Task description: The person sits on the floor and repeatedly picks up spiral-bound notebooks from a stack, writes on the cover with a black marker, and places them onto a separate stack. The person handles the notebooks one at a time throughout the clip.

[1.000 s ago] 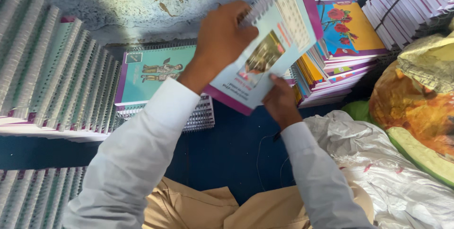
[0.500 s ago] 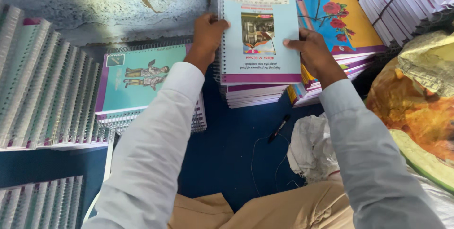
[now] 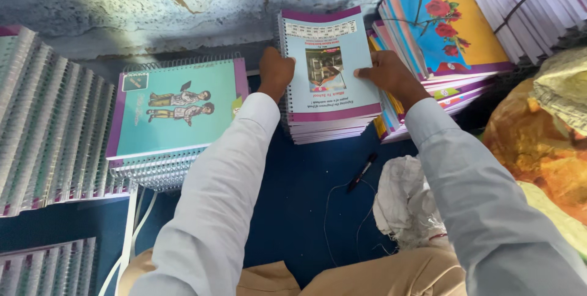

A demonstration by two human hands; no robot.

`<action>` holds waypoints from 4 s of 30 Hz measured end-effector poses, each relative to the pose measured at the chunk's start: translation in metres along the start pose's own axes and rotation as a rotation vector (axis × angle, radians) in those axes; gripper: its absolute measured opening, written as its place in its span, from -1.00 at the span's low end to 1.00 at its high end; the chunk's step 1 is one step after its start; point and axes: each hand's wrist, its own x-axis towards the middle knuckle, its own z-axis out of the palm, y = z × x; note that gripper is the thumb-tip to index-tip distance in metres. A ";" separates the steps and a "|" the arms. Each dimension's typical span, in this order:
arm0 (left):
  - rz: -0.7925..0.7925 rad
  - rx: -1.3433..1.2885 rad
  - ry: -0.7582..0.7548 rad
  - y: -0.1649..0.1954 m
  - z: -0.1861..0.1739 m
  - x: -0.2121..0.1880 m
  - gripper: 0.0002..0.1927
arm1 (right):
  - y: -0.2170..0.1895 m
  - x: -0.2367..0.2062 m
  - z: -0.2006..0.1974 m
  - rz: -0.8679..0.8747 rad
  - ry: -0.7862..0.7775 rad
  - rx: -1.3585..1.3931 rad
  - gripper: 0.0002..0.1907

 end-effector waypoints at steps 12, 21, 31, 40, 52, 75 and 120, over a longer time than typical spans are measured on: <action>-0.069 0.033 0.005 -0.012 0.009 0.002 -0.61 | 0.012 0.014 0.007 0.025 0.111 -0.296 -0.60; -0.089 -0.098 0.070 -0.017 0.014 -0.002 -0.56 | 0.016 0.012 0.010 -0.077 0.226 -0.436 -0.50; -0.122 -0.002 0.099 -0.018 0.016 -0.004 -0.62 | 0.031 0.008 0.012 -0.141 0.262 -0.272 -0.37; -0.093 0.016 0.112 -0.026 0.017 -0.002 -0.69 | 0.031 0.002 0.013 -0.134 0.204 -0.135 -0.44; 0.276 0.403 0.069 -0.011 0.010 -0.049 -0.40 | 0.092 -0.055 0.010 -0.242 0.541 0.069 -0.59; 0.632 0.848 -0.141 -0.013 0.005 -0.079 -0.73 | 0.150 -0.130 0.083 0.714 -0.077 -0.170 -0.51; 0.651 0.819 -0.065 -0.013 0.001 -0.083 -0.78 | -0.044 0.073 0.083 -0.243 0.183 0.532 -0.89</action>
